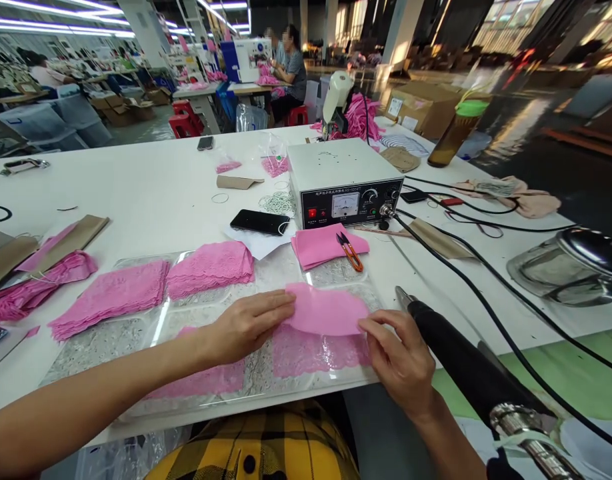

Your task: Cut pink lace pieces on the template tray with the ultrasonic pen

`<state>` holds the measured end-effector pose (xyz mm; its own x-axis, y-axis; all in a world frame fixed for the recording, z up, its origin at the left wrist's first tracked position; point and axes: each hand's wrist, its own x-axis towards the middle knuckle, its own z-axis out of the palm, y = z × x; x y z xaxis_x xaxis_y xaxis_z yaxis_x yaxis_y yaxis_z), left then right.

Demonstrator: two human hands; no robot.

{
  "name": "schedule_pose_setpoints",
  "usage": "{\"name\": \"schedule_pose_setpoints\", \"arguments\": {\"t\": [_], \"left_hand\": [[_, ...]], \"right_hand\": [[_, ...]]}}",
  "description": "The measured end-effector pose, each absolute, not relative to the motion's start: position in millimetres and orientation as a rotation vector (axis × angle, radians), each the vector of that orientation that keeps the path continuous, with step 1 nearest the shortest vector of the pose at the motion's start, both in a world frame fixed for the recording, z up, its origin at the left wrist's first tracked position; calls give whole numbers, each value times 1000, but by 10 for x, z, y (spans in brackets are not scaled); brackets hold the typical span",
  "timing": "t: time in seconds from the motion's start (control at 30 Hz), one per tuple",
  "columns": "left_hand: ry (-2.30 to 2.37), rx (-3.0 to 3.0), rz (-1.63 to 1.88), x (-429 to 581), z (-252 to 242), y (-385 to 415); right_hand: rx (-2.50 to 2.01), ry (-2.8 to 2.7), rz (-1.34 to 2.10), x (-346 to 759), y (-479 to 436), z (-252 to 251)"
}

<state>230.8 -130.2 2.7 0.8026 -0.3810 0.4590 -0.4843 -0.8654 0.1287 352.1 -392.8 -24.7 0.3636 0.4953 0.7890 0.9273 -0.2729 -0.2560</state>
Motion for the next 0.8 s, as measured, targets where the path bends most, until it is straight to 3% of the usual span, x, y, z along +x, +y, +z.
{"name": "schedule_pose_setpoints", "arguments": {"t": [0.27, 0.8], "left_hand": [[-888, 2891, 375, 1917, -4, -1411], [-946, 2905, 276, 1913, 100, -1464]], "right_hand": [[-1868, -1423, -579, 3404, -4142, -377], [-1910, -1373, -519, 3416, -4201, -399]]}}
